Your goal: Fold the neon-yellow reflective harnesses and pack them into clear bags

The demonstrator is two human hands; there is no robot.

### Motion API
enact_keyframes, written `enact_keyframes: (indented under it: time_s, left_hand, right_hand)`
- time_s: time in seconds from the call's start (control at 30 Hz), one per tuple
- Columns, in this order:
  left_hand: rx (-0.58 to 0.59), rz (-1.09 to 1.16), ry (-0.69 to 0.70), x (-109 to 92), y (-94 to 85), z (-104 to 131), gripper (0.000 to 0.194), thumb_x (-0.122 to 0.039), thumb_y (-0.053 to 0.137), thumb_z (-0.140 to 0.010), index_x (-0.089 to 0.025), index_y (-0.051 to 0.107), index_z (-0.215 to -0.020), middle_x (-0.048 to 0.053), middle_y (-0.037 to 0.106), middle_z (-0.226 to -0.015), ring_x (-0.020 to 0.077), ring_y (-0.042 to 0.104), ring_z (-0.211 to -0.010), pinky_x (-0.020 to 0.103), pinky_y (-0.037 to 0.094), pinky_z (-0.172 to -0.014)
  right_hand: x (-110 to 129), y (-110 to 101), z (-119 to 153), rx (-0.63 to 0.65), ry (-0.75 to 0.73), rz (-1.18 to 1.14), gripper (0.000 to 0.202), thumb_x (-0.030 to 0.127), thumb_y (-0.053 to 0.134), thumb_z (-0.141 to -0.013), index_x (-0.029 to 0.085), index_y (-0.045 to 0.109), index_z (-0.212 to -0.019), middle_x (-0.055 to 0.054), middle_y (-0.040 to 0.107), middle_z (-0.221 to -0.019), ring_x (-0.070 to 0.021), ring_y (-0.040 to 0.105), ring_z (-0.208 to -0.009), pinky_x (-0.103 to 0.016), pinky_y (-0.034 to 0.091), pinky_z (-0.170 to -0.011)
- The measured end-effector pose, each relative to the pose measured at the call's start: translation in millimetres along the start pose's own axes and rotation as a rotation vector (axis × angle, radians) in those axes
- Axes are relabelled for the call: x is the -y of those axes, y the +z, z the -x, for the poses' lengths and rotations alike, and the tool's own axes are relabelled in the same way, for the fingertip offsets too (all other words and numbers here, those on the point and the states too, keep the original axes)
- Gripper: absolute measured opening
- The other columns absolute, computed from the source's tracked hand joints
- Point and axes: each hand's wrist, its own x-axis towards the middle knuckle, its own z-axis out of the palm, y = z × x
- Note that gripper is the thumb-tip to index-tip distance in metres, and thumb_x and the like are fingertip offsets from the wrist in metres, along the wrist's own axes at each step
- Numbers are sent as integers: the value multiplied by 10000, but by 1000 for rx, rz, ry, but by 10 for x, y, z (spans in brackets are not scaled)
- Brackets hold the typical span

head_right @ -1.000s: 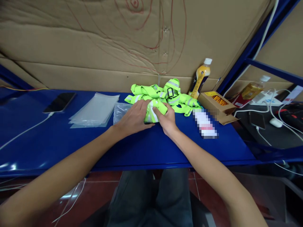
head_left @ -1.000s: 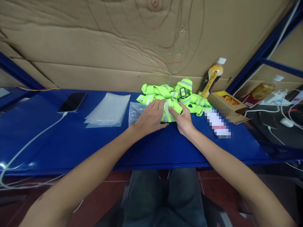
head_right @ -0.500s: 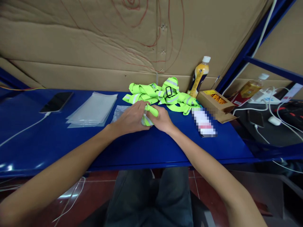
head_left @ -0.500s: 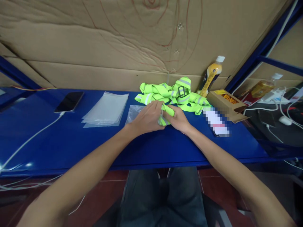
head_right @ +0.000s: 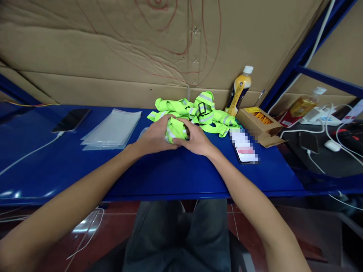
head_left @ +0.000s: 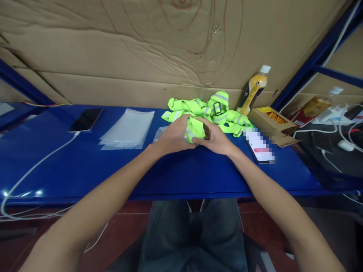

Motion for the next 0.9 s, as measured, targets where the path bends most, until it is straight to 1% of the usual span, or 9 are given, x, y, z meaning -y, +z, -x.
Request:
enact_keyframes:
  time_s: [0.17, 0.27, 0.37, 0.43, 0.5, 0.57, 0.67, 0.77, 0.9]
  left_hand:
    - [27, -146, 22, -47, 24, 36, 1072, -339, 887, -725, -81, 373, -1631, 289, 566, -1614, 463, 578, -1511, 573, 522, -1231]
    - [35, -181, 26, -80, 18, 42, 1161, -304, 912, -728, -54, 303, -1684, 315, 537, -1639, 471, 553, -1533, 570, 513, -1235]
    - [-1, -168, 96, -96, -38, 29, 1296, -451, 996, -716, -113, 246, -1718, 297, 515, -1655, 474, 538, -1530, 590, 483, -1246]
    - [-29, -213, 141, -90, -105, 14, 1366, -568, 1020, -683, -125, 245, -1717, 297, 515, -1636, 499, 530, -1505, 629, 446, -1253]
    - [-31, -285, 149, -57, -169, -1, 1285, -592, 1015, -687, -114, 332, -1664, 293, 557, -1567, 511, 548, -1450, 643, 443, -1227]
    - [3, -318, 122, 6, -202, -14, 1042, -547, 984, -731, -116, 468, -1527, 263, 631, -1439, 488, 607, -1355, 612, 497, -1154]
    - [49, -276, 84, 132, -177, -34, 760, -500, 936, -750, -152, 549, -1304, 209, 677, -1271, 434, 677, -1201, 547, 567, -1018]
    - [72, -204, 97, 223, -103, -47, 746, -521, 935, -689, -181, 533, -1218, 184, 673, -1227, 415, 687, -1151, 524, 579, -966]
    - [103, -170, 76, 192, -37, -27, 671, -500, 882, -683, -225, 514, -1171, 135, 686, -1148, 399, 697, -1102, 525, 575, -944]
  right_hand:
    - [-21, 189, 28, -176, 80, 98, 654, 309, 841, -776, 190, 647, -1389, -112, 768, -1268, -331, 743, -1131, -500, 599, -1004]
    - [22, 230, 38, -214, 82, 119, 603, 324, 839, -735, 202, 658, -1297, -78, 771, -1149, -294, 733, -998, -467, 593, -932]
    - [34, 215, 1, -220, 75, -23, 574, 357, 882, -664, 223, 641, -1166, -39, 744, -1047, -248, 711, -894, -415, 595, -841]
    - [23, 207, -39, -252, 102, -165, 613, 395, 932, -622, 236, 615, -1122, -35, 745, -1059, -245, 728, -933, -401, 611, -849]
    - [22, 204, -72, -310, 132, -260, 665, 442, 986, -586, 246, 609, -1098, -41, 760, -1091, -255, 747, -1013, -406, 628, -905]
    - [43, 197, -85, -326, 136, -309, 702, 479, 1028, -550, 249, 631, -1082, -47, 776, -1092, -266, 753, -1060, -418, 636, -950]
    - [102, 153, -65, -199, 141, -373, 636, 524, 1029, -596, 235, 693, -1052, -49, 786, -1034, -253, 761, -1017, -414, 635, -957]
    - [146, 95, -24, -96, 173, -334, 499, 547, 978, -693, 210, 713, -950, -16, 737, -855, -193, 704, -806, -348, 604, -807]
    - [171, 120, 20, -110, 128, -19, 308, 452, 844, -826, 191, 683, -796, 34, 564, -652, -134, 515, -643, -281, 421, -624]
